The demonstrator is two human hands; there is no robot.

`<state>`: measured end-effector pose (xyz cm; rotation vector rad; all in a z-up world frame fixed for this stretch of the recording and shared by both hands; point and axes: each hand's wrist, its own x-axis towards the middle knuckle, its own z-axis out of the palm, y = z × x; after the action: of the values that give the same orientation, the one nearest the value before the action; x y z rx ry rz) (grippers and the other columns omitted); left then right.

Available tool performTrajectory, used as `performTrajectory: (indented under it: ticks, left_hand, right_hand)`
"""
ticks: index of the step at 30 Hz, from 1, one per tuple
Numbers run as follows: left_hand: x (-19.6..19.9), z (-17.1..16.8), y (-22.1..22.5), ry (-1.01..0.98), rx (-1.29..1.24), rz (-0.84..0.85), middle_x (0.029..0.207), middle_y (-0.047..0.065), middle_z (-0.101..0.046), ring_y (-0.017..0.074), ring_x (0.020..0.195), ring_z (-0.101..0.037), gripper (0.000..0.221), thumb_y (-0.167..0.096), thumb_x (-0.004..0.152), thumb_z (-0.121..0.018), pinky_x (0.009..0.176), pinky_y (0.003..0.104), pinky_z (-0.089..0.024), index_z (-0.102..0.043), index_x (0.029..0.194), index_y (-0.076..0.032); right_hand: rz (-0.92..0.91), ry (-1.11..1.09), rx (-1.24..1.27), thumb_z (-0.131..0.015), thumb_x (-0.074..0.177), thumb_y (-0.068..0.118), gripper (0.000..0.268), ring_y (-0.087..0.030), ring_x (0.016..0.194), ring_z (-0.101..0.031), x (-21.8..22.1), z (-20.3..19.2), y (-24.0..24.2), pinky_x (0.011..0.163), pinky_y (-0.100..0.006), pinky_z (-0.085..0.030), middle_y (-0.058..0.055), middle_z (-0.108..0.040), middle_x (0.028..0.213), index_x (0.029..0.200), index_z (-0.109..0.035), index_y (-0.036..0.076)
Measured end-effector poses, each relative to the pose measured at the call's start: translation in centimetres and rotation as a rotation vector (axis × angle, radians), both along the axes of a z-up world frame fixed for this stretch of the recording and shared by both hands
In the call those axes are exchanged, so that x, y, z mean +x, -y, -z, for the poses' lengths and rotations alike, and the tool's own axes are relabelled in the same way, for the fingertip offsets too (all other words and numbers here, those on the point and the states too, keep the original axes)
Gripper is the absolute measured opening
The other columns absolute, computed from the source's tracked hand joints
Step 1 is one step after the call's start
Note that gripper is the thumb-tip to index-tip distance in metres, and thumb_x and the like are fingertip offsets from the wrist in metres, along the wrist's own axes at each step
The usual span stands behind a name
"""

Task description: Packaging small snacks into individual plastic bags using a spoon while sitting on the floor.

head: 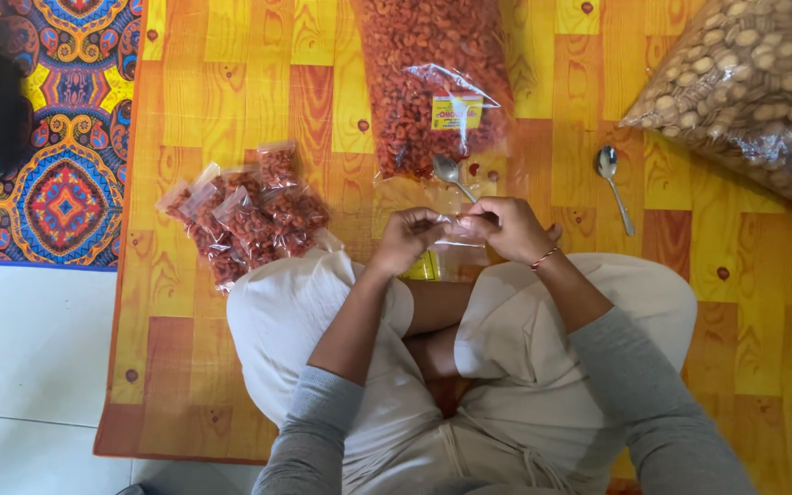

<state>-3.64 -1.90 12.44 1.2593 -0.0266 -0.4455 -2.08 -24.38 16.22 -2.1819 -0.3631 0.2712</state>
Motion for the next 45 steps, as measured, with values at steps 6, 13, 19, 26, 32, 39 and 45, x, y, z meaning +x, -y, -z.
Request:
performTrajectory:
  ticks: [6, 13, 19, 26, 32, 39, 45]
  left_hand:
    - [0.3, 0.3, 0.5, 0.205, 0.144, -0.121, 0.086, 0.013, -0.073, 0.0126, 0.078, -0.064, 0.018, -0.005, 0.087, -0.084, 0.067, 0.027, -0.059, -0.075, 0.101, 0.001]
    - [-0.6, -2.6, 0.7, 0.598, 0.612, -0.436, 0.089, 0.005, -0.065, 0.0247, 0.086, -0.067, 0.044, -0.032, 0.073, -0.097, 0.078, 0.034, -0.056, -0.066, 0.097, -0.011]
    - [-0.7, 1.1, 1.9, 0.186, 0.200, -0.230, 0.064, 0.010, -0.065, 0.0127, 0.049, -0.060, 0.021, -0.012, 0.090, -0.083, 0.047, 0.022, -0.051, -0.068, 0.078, -0.002]
    - [-0.9, 0.8, 1.6, 0.068, -0.009, -0.126, 0.078, 0.016, -0.067, 0.0181, 0.066, -0.069, 0.017, -0.007, 0.099, -0.069, 0.056, 0.030, -0.065, -0.066, 0.092, 0.009]
    - [-0.9, 1.5, 1.7, 0.258, 0.222, -0.136, 0.076, 0.015, -0.065, 0.0211, 0.067, -0.068, 0.009, -0.005, 0.094, -0.069, 0.056, 0.031, -0.059, -0.066, 0.091, 0.003]
    - [-1.1, 1.2, 2.2, 0.378, 0.770, -0.265, 0.051, 0.004, -0.058, 0.0237, 0.051, -0.065, 0.012, -0.018, 0.070, -0.074, 0.050, 0.034, -0.053, -0.063, 0.065, -0.015]
    - [-1.7, -5.0, 1.2, 0.706, 0.634, -0.070, 0.145, 0.027, -0.050, 0.0502, 0.141, -0.037, 0.103, -0.027, 0.065, -0.087, 0.117, 0.070, -0.027, -0.040, 0.153, -0.001]
  right_hand:
    - [-0.039, -0.157, 0.243, -0.079, 0.088, 0.012, 0.007, -0.012, 0.068, -0.065, -0.1, -2.6, -1.5, 0.063, -0.027, -0.053, -0.006, -0.074, 0.070, 0.094, -0.076, 0.008]
    - [0.017, -0.131, 0.271, -0.083, 0.080, 0.006, 0.016, -0.012, 0.072, -0.063, 0.0, 1.3, -0.8, 0.062, -0.027, -0.052, -0.006, -0.072, 0.075, 0.095, -0.077, 0.007]
    - [0.032, -0.172, 0.418, -0.081, 0.081, 0.000, 0.013, -0.011, 0.061, -0.063, -0.5, 2.0, -1.9, 0.059, -0.024, -0.053, -0.006, -0.070, 0.068, 0.090, -0.072, 0.004]
    - [0.019, -0.339, 0.644, -0.077, 0.085, -0.003, 0.011, -0.012, 0.061, -0.065, -0.7, 1.5, -2.0, 0.059, -0.024, -0.054, -0.007, -0.068, 0.070, 0.091, -0.069, 0.001]
    - [0.110, -0.255, 0.473, -0.079, 0.083, 0.005, 0.011, -0.016, 0.064, -0.069, -0.6, 2.5, -1.9, 0.060, -0.027, -0.057, -0.006, -0.069, 0.070, 0.088, -0.069, 0.005]
    - [0.238, 0.362, -0.011, -0.078, 0.076, 0.015, 0.018, -0.032, 0.075, -0.069, -1.1, 3.3, -2.2, 0.070, -0.042, -0.056, -0.008, -0.067, 0.076, 0.085, -0.062, 0.014]
    - [0.141, 0.349, 0.135, -0.073, 0.083, 0.001, 0.019, -0.023, 0.079, -0.070, -1.6, -1.6, -3.4, 0.073, -0.031, -0.056, 0.001, -0.066, 0.081, 0.081, -0.072, 0.020]
